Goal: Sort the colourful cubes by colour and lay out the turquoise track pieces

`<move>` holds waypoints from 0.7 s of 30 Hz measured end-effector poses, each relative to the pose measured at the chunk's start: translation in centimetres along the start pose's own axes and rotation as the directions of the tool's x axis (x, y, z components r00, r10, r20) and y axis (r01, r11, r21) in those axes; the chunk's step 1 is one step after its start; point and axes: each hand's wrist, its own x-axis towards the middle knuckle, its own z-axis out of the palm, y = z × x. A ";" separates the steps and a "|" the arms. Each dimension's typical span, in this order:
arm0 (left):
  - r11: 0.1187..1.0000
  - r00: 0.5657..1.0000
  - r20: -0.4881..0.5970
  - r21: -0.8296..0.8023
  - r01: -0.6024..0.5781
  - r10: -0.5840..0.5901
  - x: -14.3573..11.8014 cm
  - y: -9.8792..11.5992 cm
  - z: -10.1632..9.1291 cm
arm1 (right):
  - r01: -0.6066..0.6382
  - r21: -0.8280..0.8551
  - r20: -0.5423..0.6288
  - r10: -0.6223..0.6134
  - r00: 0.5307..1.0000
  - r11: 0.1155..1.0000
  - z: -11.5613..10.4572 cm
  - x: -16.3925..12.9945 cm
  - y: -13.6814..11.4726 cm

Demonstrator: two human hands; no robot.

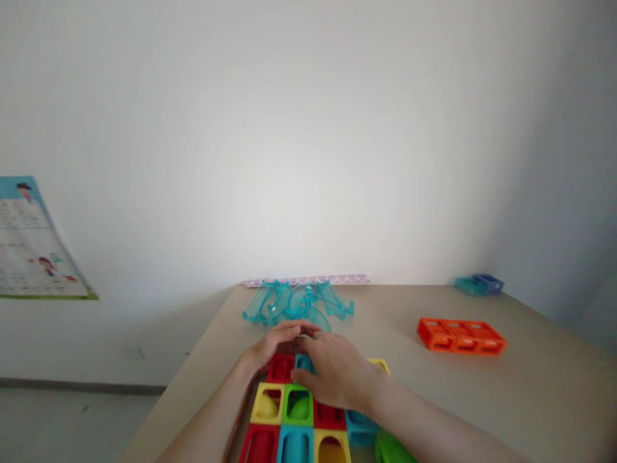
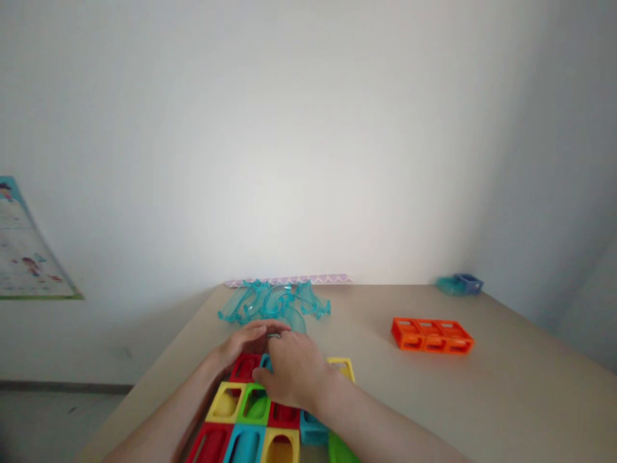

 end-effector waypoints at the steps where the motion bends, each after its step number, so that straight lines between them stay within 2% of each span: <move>1: 1.000 1.000 0.010 0.011 -0.009 0.008 0.0 0.1 0.0 | -0.011 0.015 -0.007 0.011 1.000 1.000 0.3 0.0 0.0; 5: 0.999 0.997 0.071 0.030 -0.046 0.043 0.0 0.2 0.1 | 0.007 0.106 0.031 -0.010 0.999 0.994 1.1 0.1 0.5; 8: 0.998 0.996 0.071 0.030 -0.062 0.060 -0.1 0.3 0.3 | 0.020 0.153 0.046 -0.027 0.999 0.988 1.1 0.4 0.8; 13: 0.999 0.997 0.057 0.003 -0.041 0.041 -0.3 0.5 0.4 | 0.036 0.179 0.005 -0.038 0.999 0.983 1.5 0.6 0.9; 16: 0.999 0.998 0.044 -0.033 -0.042 0.044 -0.5 0.6 0.5 | 0.005 0.212 -0.037 0.003 0.999 0.977 2.0 0.7 1.4; 21: 0.996 0.996 0.012 -0.025 -0.086 0.086 -0.3 0.3 0.5 | -0.004 0.299 -0.195 0.065 0.979 0.954 1.7 1.0 2.3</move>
